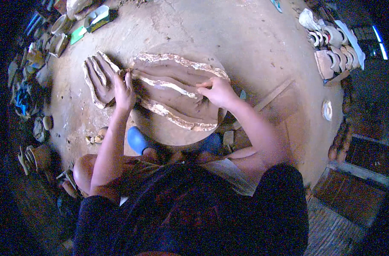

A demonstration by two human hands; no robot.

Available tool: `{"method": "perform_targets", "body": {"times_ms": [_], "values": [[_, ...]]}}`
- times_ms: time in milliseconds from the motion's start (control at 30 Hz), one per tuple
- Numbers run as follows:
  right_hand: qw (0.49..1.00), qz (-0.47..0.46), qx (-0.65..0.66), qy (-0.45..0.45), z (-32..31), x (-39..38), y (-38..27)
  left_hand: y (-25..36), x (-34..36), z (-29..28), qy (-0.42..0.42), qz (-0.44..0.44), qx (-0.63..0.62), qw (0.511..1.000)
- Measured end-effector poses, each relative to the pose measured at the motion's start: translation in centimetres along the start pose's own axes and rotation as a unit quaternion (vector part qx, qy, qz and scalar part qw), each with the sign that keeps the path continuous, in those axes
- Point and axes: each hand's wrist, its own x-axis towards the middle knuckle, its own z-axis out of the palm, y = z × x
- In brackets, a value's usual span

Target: The person presses clay into a mold, smooths the surface with a rib tool, rolls strips of clay by hand, and presses them along the interior of the mold.

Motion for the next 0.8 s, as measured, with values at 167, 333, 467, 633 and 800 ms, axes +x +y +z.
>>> {"method": "perform_targets", "body": {"times_ms": [167,333,467,633,800], "values": [[0.993,-0.044,-0.051,0.093,0.9,-1.8,-1.1,-0.5,-1.7,-0.8,0.02,0.002,0.013,1.0],[0.967,0.154,0.201,0.024,0.6,-0.6,-0.9,0.8,-4.4,-1.5,0.018,-0.016,0.01,1.0],[0.974,0.119,0.164,0.099,1.5,-0.9,-1.3,1.1,-5.1,-2.5,0.031,-0.019,0.037,0.999],[0.964,0.138,0.21,0.089,1.1,-0.3,-1.1,0.3,0.2,-3.8,-0.117,-0.041,-0.061,0.99],[0.939,0.164,0.285,0.098,1.7,-0.3,0.4,0.0,-1.2,-2.4,-0.073,-0.021,-0.087,0.993]]}}
